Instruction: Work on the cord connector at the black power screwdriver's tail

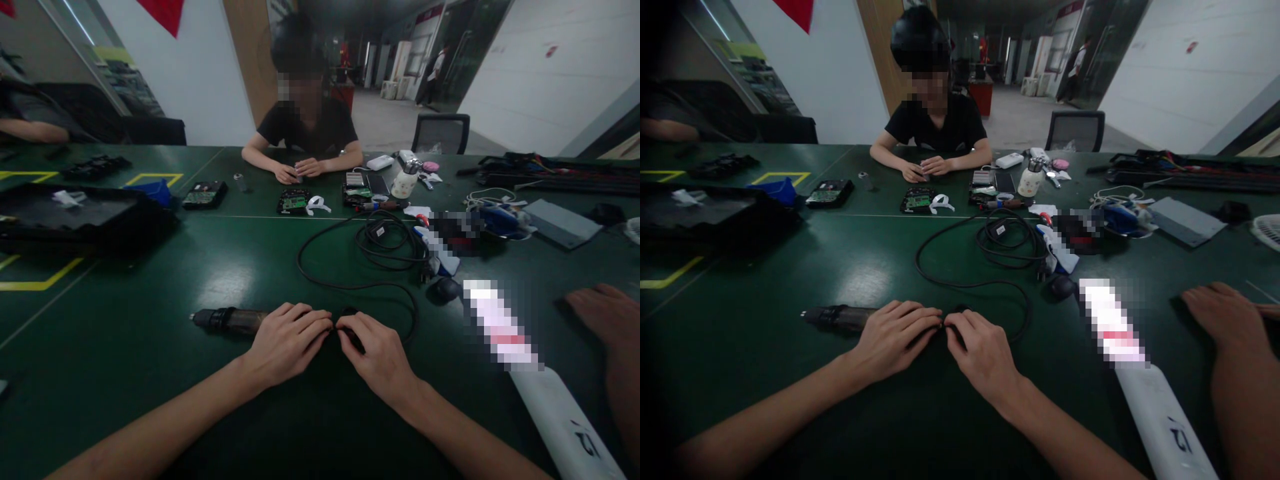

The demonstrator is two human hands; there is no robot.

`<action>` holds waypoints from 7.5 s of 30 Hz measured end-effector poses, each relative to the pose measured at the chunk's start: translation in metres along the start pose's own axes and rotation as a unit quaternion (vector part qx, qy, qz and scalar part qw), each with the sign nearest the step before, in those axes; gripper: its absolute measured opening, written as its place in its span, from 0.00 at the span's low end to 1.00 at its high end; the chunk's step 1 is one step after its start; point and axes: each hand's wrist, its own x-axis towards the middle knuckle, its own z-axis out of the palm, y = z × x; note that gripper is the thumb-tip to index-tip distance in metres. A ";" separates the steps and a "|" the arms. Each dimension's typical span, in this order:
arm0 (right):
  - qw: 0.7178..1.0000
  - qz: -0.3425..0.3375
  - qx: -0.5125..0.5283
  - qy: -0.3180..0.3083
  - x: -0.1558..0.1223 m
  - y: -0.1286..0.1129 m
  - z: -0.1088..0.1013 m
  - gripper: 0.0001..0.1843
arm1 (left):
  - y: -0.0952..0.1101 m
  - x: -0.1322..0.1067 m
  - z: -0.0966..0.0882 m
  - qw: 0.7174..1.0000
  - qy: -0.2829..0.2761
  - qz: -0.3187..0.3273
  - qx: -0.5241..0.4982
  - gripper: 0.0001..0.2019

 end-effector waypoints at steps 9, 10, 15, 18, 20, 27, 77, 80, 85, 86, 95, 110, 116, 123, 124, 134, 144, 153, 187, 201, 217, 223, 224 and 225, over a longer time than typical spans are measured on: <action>1.000 -0.014 0.005 0.002 0.001 -0.001 -0.003 0.08 | -0.001 -0.001 -0.001 1.000 -0.010 0.008 0.007 0.14; 1.000 -0.013 0.004 0.001 0.001 -0.001 -0.002 0.08 | -0.001 -0.001 -0.001 1.000 -0.008 0.011 0.008 0.14; 1.000 -0.008 0.006 -0.003 0.001 -0.002 -0.002 0.08 | -0.001 -0.001 0.001 1.000 0.001 -0.020 0.009 0.09; 1.000 -0.011 0.004 0.002 0.002 -0.002 -0.003 0.08 | 0.000 0.000 -0.001 1.000 -0.010 -0.014 0.007 0.11; 1.000 -0.013 0.003 0.005 0.001 -0.002 -0.003 0.08 | 0.001 0.000 -0.002 1.000 -0.011 -0.004 0.005 0.12; 1.000 -0.009 0.003 0.003 0.001 -0.001 -0.002 0.08 | 0.000 0.001 -0.001 0.999 -0.016 -0.023 0.021 0.09; 1.000 -0.003 0.030 0.006 0.000 0.000 -0.003 0.08 | 0.004 0.002 -0.006 0.999 -0.012 -0.029 -0.013 0.10; 1.000 -0.006 0.024 0.007 0.000 0.000 -0.002 0.08 | 0.003 0.001 -0.004 0.999 -0.002 -0.045 -0.008 0.08; 1.000 -0.008 0.020 0.004 0.000 0.001 -0.002 0.08 | 0.002 0.001 -0.003 1.000 -0.005 -0.023 -0.016 0.11; 1.000 -0.009 0.019 0.003 0.000 0.001 -0.002 0.08 | 0.002 0.001 -0.003 1.000 -0.002 -0.019 -0.016 0.11; 1.000 -0.015 0.017 0.006 0.000 0.001 -0.002 0.08 | 0.004 0.001 0.003 0.999 0.012 -0.040 0.003 0.07; 1.000 -0.006 0.023 -0.001 0.000 0.001 -0.003 0.08 | 0.002 0.002 -0.002 0.999 0.008 -0.033 0.005 0.09; 1.000 -0.009 0.017 0.002 0.001 0.000 -0.003 0.08 | 0.001 0.001 -0.002 1.000 -0.012 -0.010 0.000 0.11; 1.000 -0.008 0.023 0.001 0.000 0.002 -0.001 0.08 | 0.002 0.001 -0.004 1.000 -0.020 -0.019 -0.003 0.12; 1.000 -0.008 0.023 0.000 0.000 0.002 -0.001 0.08 | 0.002 0.001 -0.004 1.000 -0.024 -0.010 -0.006 0.13; 1.000 -0.008 0.018 0.003 0.000 0.000 -0.003 0.08 | 0.003 0.002 -0.006 1.000 -0.014 -0.012 -0.007 0.13; 1.000 -0.009 0.029 0.007 0.001 0.000 -0.002 0.09 | 0.004 0.004 -0.003 0.999 -0.002 -0.042 -0.004 0.10; 1.000 0.001 0.029 -0.002 0.000 -0.002 -0.003 0.04 | 0.003 0.003 -0.004 1.000 -0.009 -0.028 -0.006 0.09; 0.999 -0.001 0.031 0.007 0.001 -0.001 -0.001 0.07 | 0.004 0.002 -0.003 0.999 -0.007 -0.036 0.015 0.10; 0.999 0.011 0.037 -0.007 0.000 -0.001 -0.001 0.07 | 0.003 0.002 -0.004 1.000 -0.015 -0.018 -0.003 0.11; 0.999 0.006 0.043 0.001 0.000 0.000 0.000 0.07 | 0.002 0.001 -0.003 0.999 -0.007 -0.033 0.013 0.08; 0.999 0.003 0.043 -0.001 0.001 -0.001 -0.002 0.09 | 0.001 0.000 -0.002 1.000 -0.025 -0.014 0.000 0.12; 0.999 0.003 0.044 -0.001 0.001 -0.002 -0.003 0.09 | 0.001 0.000 -0.001 1.000 -0.021 -0.017 0.003 0.11; 0.999 0.003 0.044 0.000 0.001 -0.002 -0.003 0.09 | 0.001 0.000 -0.001 1.000 -0.015 -0.022 0.007 0.09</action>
